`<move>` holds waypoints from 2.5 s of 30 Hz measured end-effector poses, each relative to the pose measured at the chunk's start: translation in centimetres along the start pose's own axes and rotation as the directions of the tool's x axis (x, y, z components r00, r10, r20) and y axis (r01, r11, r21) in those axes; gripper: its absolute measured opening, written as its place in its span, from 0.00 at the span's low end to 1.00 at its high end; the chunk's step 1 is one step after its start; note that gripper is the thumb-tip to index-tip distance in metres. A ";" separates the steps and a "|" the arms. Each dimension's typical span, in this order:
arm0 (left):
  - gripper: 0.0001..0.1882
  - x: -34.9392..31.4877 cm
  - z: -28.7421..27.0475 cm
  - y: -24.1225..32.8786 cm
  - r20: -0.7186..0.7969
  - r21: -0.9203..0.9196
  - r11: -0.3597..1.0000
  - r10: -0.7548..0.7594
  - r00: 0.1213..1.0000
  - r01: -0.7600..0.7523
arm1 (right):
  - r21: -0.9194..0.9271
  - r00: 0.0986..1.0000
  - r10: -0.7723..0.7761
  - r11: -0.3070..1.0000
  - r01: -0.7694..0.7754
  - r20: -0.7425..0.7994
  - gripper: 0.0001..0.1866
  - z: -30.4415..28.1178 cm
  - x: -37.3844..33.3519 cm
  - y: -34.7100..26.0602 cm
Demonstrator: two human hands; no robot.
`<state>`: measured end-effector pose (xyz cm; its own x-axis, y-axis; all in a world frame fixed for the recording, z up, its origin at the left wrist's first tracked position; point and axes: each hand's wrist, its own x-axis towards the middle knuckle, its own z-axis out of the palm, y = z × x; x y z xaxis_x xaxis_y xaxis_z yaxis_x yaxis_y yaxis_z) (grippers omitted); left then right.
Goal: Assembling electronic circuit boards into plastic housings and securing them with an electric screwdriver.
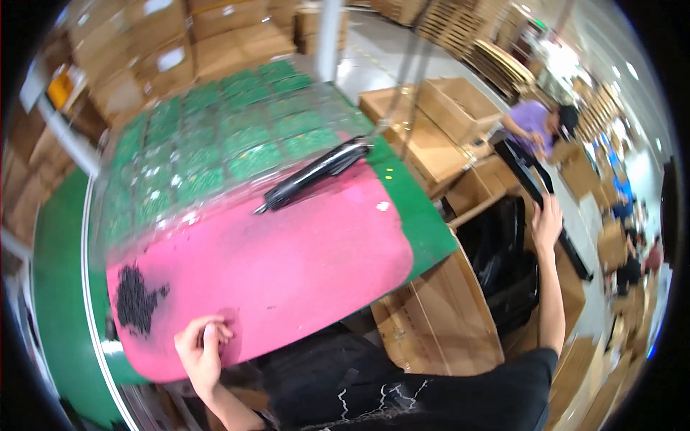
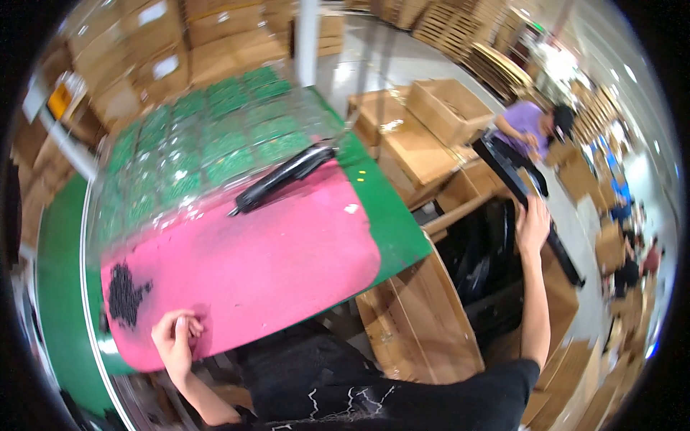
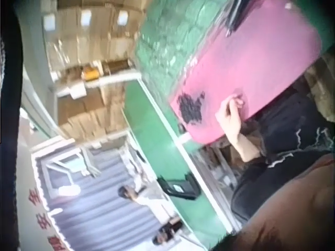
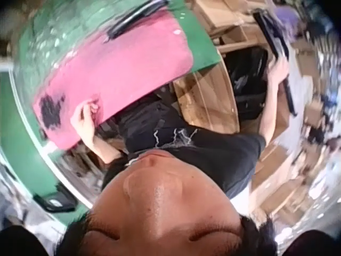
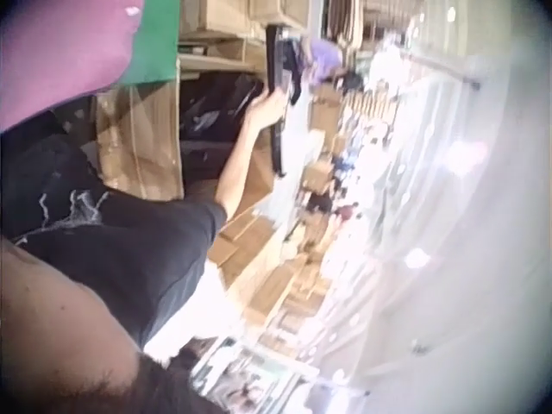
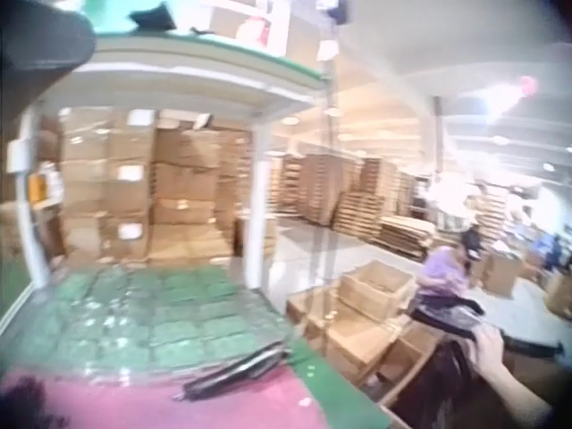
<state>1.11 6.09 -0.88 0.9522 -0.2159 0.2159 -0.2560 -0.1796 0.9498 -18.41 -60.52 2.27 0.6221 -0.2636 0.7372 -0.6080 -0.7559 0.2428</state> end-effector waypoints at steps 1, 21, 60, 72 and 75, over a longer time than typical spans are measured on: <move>0.08 0.0 -0.2 0.0 0.008 0.002 1.000 -0.014 1.000 0.014 | 0.181 0.996 -0.079 0.980 0.086 -0.045 0.13 -2.2 1.1 -3.4; 0.12 -3.8 -7.9 -1.1 -0.165 0.056 0.980 0.198 0.966 -0.192 | 0.742 0.457 -0.786 -0.004 0.671 -0.417 0.06 -14.1 11.7 -52.7; 0.40 -3.2 -1.4 8.0 -0.143 0.239 0.966 0.138 0.980 -0.102 | 0.631 0.624 -0.747 -0.603 -0.488 -0.231 0.53 -19.4 4.8 -45.8; 0.35 -0.4 4.4 4.7 0.180 0.248 0.964 0.056 0.982 -0.100 | 0.909 0.732 -0.677 -0.253 -0.332 0.079 0.34 -13.5 1.5 -36.7; 0.31 1.2 4.8 4.6 0.261 0.491 0.852 0.056 0.964 -0.182 | 0.998 0.622 -0.781 0.025 -0.059 0.056 0.31 -12.3 2.7 -36.5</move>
<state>0.22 0.42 2.70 0.8602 -0.4683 0.2020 -0.4731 -0.5848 0.6589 -0.60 -26.26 3.18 0.8895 0.3930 0.2331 0.4405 -0.6016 -0.6664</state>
